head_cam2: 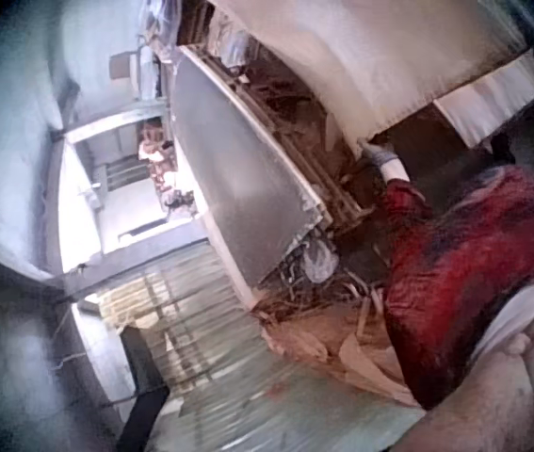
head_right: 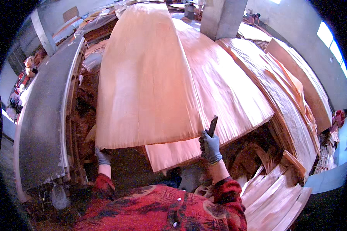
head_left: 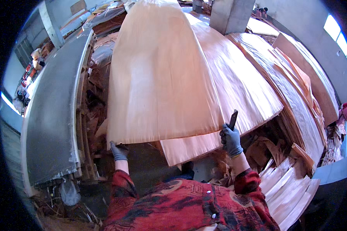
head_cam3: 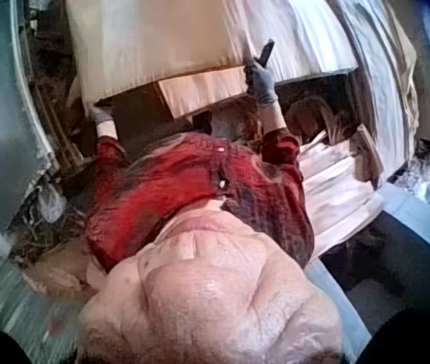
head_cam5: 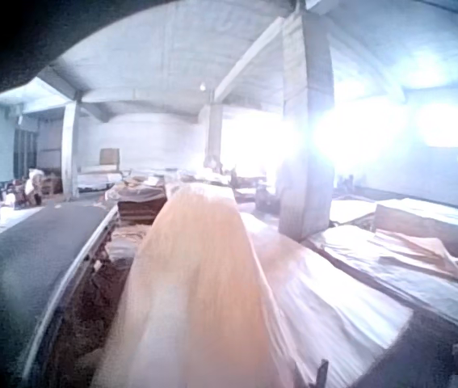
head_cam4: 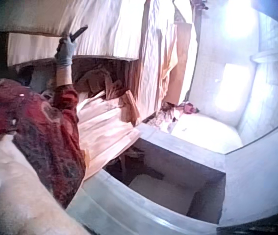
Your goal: The person applies thin sheets of wood veneer to a large curved surface, smoothing them down and trimming the edges with a utility knife. They use small pieces of tape to secure the veneer in place and occasionally adjust the position of the sheets to ensure proper alignment.
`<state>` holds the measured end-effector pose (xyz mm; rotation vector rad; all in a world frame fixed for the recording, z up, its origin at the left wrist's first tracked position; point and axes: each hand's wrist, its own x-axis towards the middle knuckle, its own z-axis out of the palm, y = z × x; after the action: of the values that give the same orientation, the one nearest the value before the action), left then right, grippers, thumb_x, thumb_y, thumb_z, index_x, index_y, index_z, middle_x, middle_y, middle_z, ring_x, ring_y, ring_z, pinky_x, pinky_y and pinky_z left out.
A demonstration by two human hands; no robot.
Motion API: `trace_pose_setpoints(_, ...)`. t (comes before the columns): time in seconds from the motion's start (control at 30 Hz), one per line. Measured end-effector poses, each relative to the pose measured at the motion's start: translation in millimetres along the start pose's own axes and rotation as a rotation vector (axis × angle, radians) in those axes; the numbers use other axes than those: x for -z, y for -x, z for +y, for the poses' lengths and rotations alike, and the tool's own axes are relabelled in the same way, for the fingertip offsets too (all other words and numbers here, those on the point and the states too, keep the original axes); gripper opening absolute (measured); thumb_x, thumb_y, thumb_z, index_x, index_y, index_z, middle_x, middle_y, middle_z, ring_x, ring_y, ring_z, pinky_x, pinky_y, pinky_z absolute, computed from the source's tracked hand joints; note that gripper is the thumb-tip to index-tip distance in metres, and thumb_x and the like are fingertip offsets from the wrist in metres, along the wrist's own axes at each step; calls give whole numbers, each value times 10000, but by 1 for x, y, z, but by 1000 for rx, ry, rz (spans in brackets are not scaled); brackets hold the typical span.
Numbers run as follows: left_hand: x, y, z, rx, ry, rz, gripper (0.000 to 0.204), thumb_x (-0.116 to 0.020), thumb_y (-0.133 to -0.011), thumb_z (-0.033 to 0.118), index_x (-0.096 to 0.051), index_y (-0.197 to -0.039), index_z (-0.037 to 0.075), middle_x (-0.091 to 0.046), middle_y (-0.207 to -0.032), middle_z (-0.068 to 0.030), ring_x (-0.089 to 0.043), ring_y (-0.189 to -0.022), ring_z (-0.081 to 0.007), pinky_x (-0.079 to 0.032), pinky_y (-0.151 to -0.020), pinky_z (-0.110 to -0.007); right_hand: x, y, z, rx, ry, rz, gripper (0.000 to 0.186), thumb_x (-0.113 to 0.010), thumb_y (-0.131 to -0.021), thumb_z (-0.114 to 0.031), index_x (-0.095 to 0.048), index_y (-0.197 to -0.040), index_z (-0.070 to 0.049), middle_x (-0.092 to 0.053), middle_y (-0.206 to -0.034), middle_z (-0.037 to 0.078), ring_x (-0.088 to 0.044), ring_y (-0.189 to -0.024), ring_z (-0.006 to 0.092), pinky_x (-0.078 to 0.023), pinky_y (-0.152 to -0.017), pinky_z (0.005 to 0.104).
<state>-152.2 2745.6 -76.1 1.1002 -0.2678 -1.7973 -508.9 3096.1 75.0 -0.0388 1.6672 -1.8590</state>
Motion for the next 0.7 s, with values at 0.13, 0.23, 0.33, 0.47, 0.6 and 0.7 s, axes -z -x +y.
trace_pose_setpoints(0.13, -15, -38, -64, -162, -32, -11, 432, -549, -847, 418, -546, -1105, 71, -588, -1053, -72, -567, -889, -195, -461, -791, -342, 43, -59, -5, 126, 233, 122, 341, -586, -835, -222, -568, -1093, 0, -466, -553, -26, -390, -400, 56, -305, -354, 224)
trace_pose_setpoints(0.23, -41, -20, -104, -296, -231, -38, 557, -560, -827, 447, -473, -1199, 41, -550, -1134, -84, -547, -940, -244, -454, -819, -381, 86, -91, -7, 234, 320, 221, 202, -612, -822, -204, -616, -918, -26, -465, -594, -64, -403, -491, 33, -313, -442, 208)
trace_pose_setpoints(0.33, -124, 67, -139, -532, -753, 37, 539, -521, -856, 469, -551, -1058, -31, -558, -995, -83, -497, -888, -198, -399, -807, -325, 145, -117, -5, 334, 492, 280, 248, -586, -836, -184, -631, -994, 2, -499, -593, -50, -429, -511, 41, -341, -458, 219)
trace_pose_setpoints(0.47, -156, 103, -190, -541, -1004, 64, 515, -504, -873, 469, -501, -631, 15, -380, -609, 19, -340, -610, -116, -333, -559, -329, 203, -156, -19, 435, 727, 304, 286, -579, -835, -176, -607, -1036, 26, -653, -743, 79, -580, -663, 124, -448, -605, 281)
trace_pose_setpoints(0.6, -180, 137, -269, -517, -700, 103, 439, -540, -860, 435, -598, -888, 1, -557, -835, -21, -472, -784, -117, -404, -701, -298, 275, -206, -36, 351, 798, 330, 321, -579, -830, -206, -598, -1054, 23, -661, -886, 159, -636, -812, 198, -474, -721, 314)
trace_pose_setpoints(0.7, -185, 169, -307, -445, -499, 32, 467, -588, -836, 392, -556, -1095, 5, -575, -1045, -53, -508, -941, -149, -406, -821, -303, 312, -234, -60, 321, 842, 312, 333, -581, -825, -217, -598, -1074, 2, -660, -890, 159, -637, -811, 199, -476, -720, 320)
